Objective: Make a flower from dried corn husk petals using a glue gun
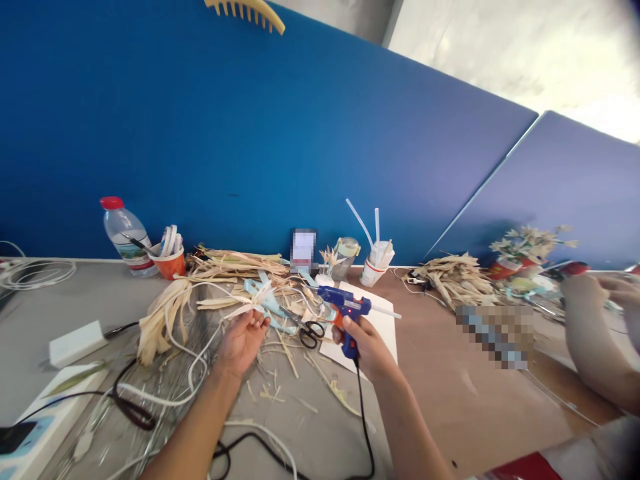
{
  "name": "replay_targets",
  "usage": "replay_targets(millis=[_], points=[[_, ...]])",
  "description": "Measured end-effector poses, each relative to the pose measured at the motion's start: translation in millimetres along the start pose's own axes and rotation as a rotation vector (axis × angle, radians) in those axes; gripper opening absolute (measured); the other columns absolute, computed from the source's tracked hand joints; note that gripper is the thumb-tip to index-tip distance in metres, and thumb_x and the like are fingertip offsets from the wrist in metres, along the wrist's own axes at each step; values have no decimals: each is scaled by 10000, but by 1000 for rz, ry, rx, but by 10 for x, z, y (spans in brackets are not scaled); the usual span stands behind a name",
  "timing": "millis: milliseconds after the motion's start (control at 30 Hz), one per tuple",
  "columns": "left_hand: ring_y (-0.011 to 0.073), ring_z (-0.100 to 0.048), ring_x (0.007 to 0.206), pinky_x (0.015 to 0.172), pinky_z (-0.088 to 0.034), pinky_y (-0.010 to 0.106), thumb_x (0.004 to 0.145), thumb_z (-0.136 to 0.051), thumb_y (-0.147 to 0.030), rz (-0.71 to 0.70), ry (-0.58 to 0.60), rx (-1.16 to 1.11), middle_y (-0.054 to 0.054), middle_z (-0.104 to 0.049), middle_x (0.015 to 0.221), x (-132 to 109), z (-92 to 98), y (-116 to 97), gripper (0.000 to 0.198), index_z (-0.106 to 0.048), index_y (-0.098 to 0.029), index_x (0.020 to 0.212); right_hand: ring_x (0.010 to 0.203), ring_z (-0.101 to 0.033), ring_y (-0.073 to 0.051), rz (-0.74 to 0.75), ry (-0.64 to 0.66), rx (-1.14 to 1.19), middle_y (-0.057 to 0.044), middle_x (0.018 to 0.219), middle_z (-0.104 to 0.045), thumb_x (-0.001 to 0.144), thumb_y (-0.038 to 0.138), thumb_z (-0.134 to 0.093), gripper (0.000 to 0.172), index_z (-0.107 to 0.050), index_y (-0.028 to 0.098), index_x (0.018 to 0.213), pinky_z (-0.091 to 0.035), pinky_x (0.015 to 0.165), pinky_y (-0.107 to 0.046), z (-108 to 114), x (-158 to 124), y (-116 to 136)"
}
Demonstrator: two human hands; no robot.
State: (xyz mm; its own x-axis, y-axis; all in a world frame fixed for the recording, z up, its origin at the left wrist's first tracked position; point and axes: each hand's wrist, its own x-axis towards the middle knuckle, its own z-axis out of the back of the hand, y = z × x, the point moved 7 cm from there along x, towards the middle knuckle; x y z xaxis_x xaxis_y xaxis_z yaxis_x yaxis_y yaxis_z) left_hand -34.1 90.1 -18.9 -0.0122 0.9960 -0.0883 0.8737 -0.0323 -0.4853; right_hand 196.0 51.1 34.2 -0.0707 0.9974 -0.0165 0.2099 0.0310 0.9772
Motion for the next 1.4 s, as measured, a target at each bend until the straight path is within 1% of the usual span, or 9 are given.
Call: replay_targets(millis=[300,567,767,867,967,1100,1200,1300,1400], points=[[82,-428,521,667,-477,282,664,-729,-130,9,51,7,-41,-466,520,14,-21,25,252,-516,-152,531,503,-424,-77,-381,-123,501,33,590,-429,667,209,-651,154,-504,165,662,-376,483,-213,719,-255,-535],[86,-436,527,675,-475,280,656,-741,-154,20,66,51,-37,-472,505,-23,-57,39,256,-523,-151,523,475,-417,-58,-500,-16,639,40,573,-438,700,230,-651,129,-548,155,695,-354,433,-162,740,-194,-667],[87,-449,534,694,-474,292,611,-769,-166,19,72,22,-39,-489,502,-34,-56,45,272,-520,-153,503,554,-559,-88,-574,-150,705,-19,612,-571,791,303,-598,180,-573,134,735,-471,513,-177,870,-46,-681],[81,-437,525,686,-468,281,604,-773,-173,17,81,23,-44,-481,493,-44,-80,35,287,-510,-151,492,679,-638,-135,-593,-161,570,-85,714,-650,842,395,-522,299,-596,115,768,-523,629,-228,904,-93,-667],[80,-435,527,681,-465,275,602,-774,-177,12,88,24,-45,-482,495,-51,-103,28,287,-510,-150,495,627,-644,-145,-605,-75,297,-114,748,-671,849,522,-448,444,-614,116,778,-510,560,-231,916,-257,-635],[79,-435,522,684,-469,277,602,-772,-176,18,84,30,-42,-486,485,-53,-109,45,290,-511,-148,479,400,-537,-114,-565,-277,-521,-57,540,-611,793,490,-521,392,-570,149,608,-390,397,-211,1228,-505,-368],[82,-454,533,696,-477,280,601,-770,-164,30,82,55,-38,-502,486,-61,-113,73,271,-529,-146,480,400,-499,-92,-249,-265,-867,-18,547,-598,773,411,-537,332,-579,153,569,-379,439,-218,1052,-472,81],[92,-491,557,707,-488,287,597,-775,-170,19,86,79,-35,-525,495,-78,-126,84,227,-567,-145,510,471,-506,-102,19,-237,-707,-8,617,-610,774,397,-527,282,-663,150,777,-404,492,-229,564,-354,351],[99,-522,574,711,-498,287,610,-768,-177,0,119,113,-29,-554,516,-98,-166,85,189,-596,-144,538,573,-562,-138,56,-96,-397,-26,685,-640,742,389,-569,295,-676,151,881,-444,553,-252,-119,-145,283]])
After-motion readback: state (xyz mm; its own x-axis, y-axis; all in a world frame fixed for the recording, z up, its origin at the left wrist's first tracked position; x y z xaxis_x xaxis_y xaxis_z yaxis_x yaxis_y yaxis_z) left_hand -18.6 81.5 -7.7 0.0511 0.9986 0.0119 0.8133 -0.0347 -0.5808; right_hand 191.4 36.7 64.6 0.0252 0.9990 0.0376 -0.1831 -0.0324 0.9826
